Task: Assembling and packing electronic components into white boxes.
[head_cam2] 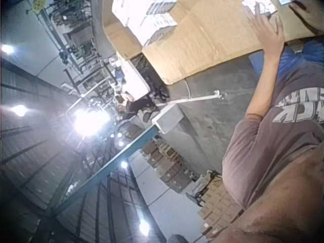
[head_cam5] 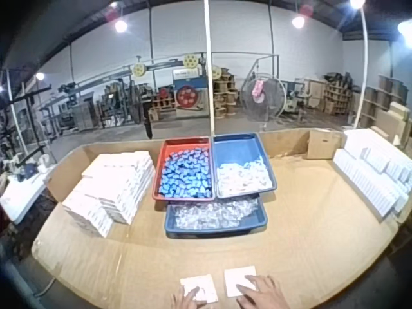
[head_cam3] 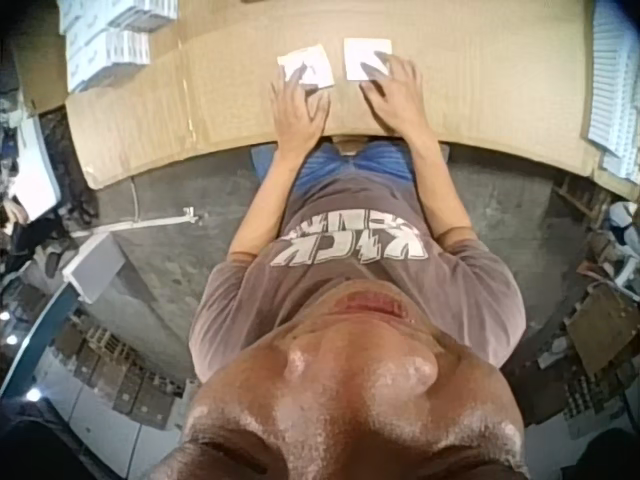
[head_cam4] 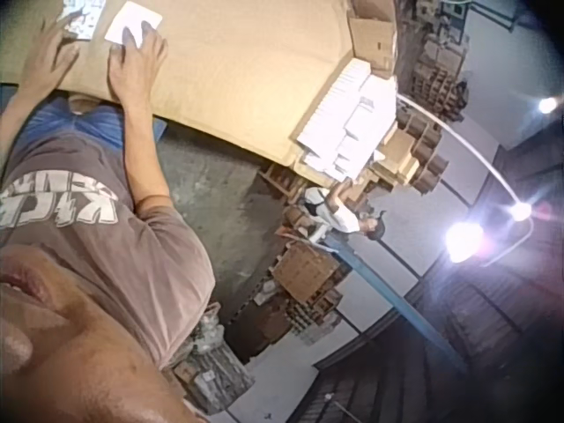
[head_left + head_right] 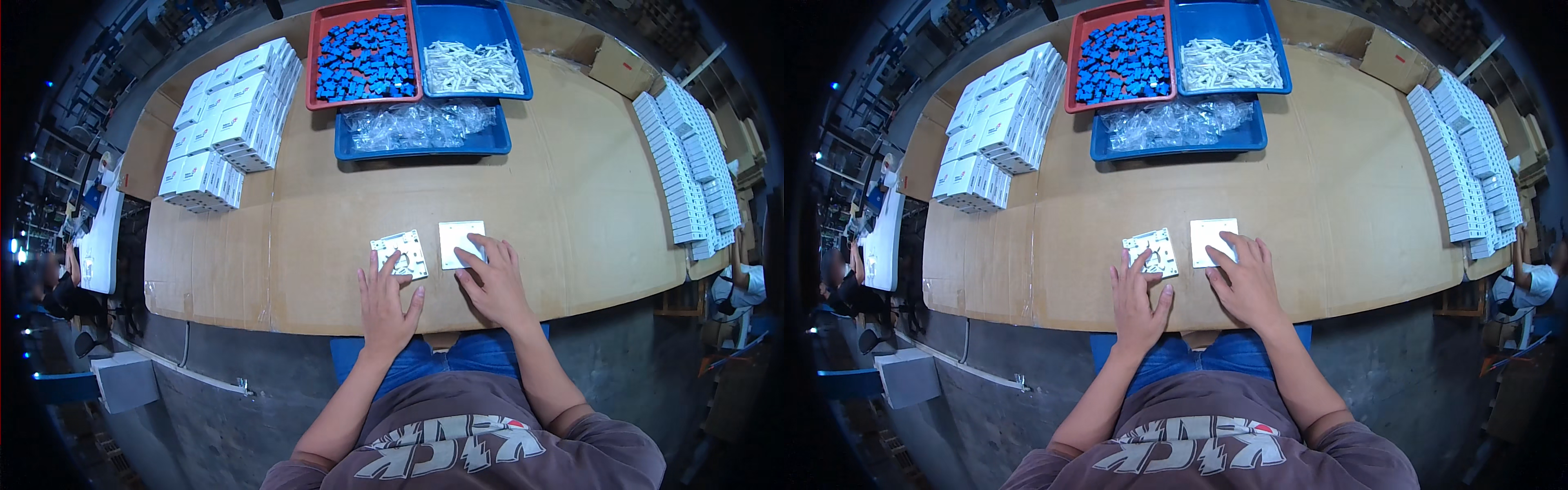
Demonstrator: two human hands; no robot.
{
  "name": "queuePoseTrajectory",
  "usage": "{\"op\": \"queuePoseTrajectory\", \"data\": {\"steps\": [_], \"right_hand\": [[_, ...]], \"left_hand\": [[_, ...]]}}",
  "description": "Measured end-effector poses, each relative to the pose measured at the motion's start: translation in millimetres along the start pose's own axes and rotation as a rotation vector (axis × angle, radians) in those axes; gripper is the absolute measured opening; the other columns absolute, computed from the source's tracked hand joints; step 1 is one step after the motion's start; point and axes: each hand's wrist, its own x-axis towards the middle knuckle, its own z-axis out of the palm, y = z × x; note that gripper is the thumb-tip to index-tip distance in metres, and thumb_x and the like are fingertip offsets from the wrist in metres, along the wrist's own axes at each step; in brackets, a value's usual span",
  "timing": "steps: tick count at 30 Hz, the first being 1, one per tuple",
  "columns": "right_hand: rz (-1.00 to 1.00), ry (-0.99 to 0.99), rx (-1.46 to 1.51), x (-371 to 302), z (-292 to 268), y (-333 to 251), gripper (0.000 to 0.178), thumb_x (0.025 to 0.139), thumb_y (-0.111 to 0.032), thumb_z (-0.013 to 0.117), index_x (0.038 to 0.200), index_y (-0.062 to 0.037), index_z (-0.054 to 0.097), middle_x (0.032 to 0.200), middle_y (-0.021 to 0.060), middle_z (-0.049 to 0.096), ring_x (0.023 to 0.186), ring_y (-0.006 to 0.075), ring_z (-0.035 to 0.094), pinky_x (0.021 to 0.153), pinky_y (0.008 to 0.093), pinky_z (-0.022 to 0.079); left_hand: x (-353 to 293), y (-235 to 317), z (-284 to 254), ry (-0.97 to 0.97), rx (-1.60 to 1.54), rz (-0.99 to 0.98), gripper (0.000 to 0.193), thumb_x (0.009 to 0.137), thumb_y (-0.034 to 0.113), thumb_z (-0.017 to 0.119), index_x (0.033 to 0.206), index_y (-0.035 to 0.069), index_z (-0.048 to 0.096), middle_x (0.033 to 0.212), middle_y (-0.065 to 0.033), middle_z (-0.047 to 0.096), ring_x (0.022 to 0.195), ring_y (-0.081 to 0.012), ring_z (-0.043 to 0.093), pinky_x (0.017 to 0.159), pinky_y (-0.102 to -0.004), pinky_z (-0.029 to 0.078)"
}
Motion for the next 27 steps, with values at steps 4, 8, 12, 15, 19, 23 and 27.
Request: {"op": "queuePoseTrajectory", "data": {"steps": [4,8,12,15,19,23,27], "right_hand": [[0.023,0.140,0.165,34.2,-2.7,5.6,0.037,0.095,-0.022,0.071,0.128,-0.0057,0.071,0.140,0.0191,0.057,0.131,0.0372,0.053,0.113,0.0509,0.041],[-0.013,0.345,0.158,101.9,2.7,13.2,0.037,0.095,-0.022,0.072,0.126,-0.0023,0.070,0.140,0.0219,0.057,0.130,0.0409,0.054,0.109,0.0487,0.044],[-0.003,0.357,-0.074,168.9,17.9,19.7,0.048,0.102,-0.042,0.063,0.127,-0.0015,0.070,0.145,0.0287,0.055,0.135,0.0445,0.051,0.113,0.0531,0.038],[0.161,0.210,-0.201,200.4,28.4,8.6,0.068,0.104,-0.061,0.049,0.129,-0.0010,0.070,0.147,0.0326,0.052,0.137,0.0457,0.050,0.116,0.0555,0.034],[0.223,0.106,-0.289,223.3,36.1,9.1,0.082,0.103,-0.070,0.041,0.129,0.0025,0.070,0.145,0.0302,0.056,0.137,0.0430,0.051,0.116,0.0559,0.033],[0.278,0.111,-0.245,226.4,27.4,30.7,0.085,0.103,-0.069,0.042,0.127,0.0090,0.068,0.136,0.0243,0.064,0.132,0.0373,0.056,0.114,0.0542,0.035],[0.186,0.245,-0.141,215.1,6.5,49.5,0.063,0.107,-0.049,0.053,0.127,0.0092,0.066,0.131,0.0265,0.065,0.122,0.0392,0.063,0.110,0.0505,0.042]], "left_hand": [[0.7,1.4,-1.2,0.003,-0.042,0.008,0.032,0.099,0.032,0.067,0.112,0.003,0.062,0.156,-0.0146,0.050,0.155,-0.0452,0.030,0.124,-0.0661,0.020],[-4.0,-2.8,-1.7,-0.010,-0.020,0.018,0.037,0.096,0.033,0.070,0.120,0.005,0.062,0.157,-0.0142,0.050,0.155,-0.0440,0.031,0.123,-0.0658,0.021],[-1.8,0.2,-2.8,-0.015,-0.029,0.041,0.044,0.093,0.029,0.072,0.130,0.008,0.061,0.156,-0.0136,0.051,0.154,-0.0432,0.033,0.123,-0.0648,0.023],[-3.7,-0.8,-5.6,0.000,-0.054,0.052,0.045,0.091,0.025,0.072,0.132,0.008,0.061,0.155,-0.0137,0.052,0.154,-0.0430,0.034,0.123,-0.0634,0.026],[-7.2,-5.3,-3.4,0.062,-0.093,0.066,0.044,0.090,0.020,0.071,0.131,0.008,0.061,0.151,-0.0143,0.055,0.153,-0.0433,0.036,0.123,-0.0613,0.029],[-7.3,-4.3,-1.5,0.069,-0.099,0.085,0.043,0.090,0.021,0.072,0.129,0.007,0.062,0.148,-0.0149,0.057,0.152,-0.0435,0.038,0.122,-0.0607,0.029],[-10.3,-5.2,-3.0,0.118,-0.124,0.089,0.040,0.090,0.020,0.071,0.126,0.005,0.063,0.145,-0.0160,0.059,0.148,-0.0437,0.042,0.121,-0.0576,0.033]]}}
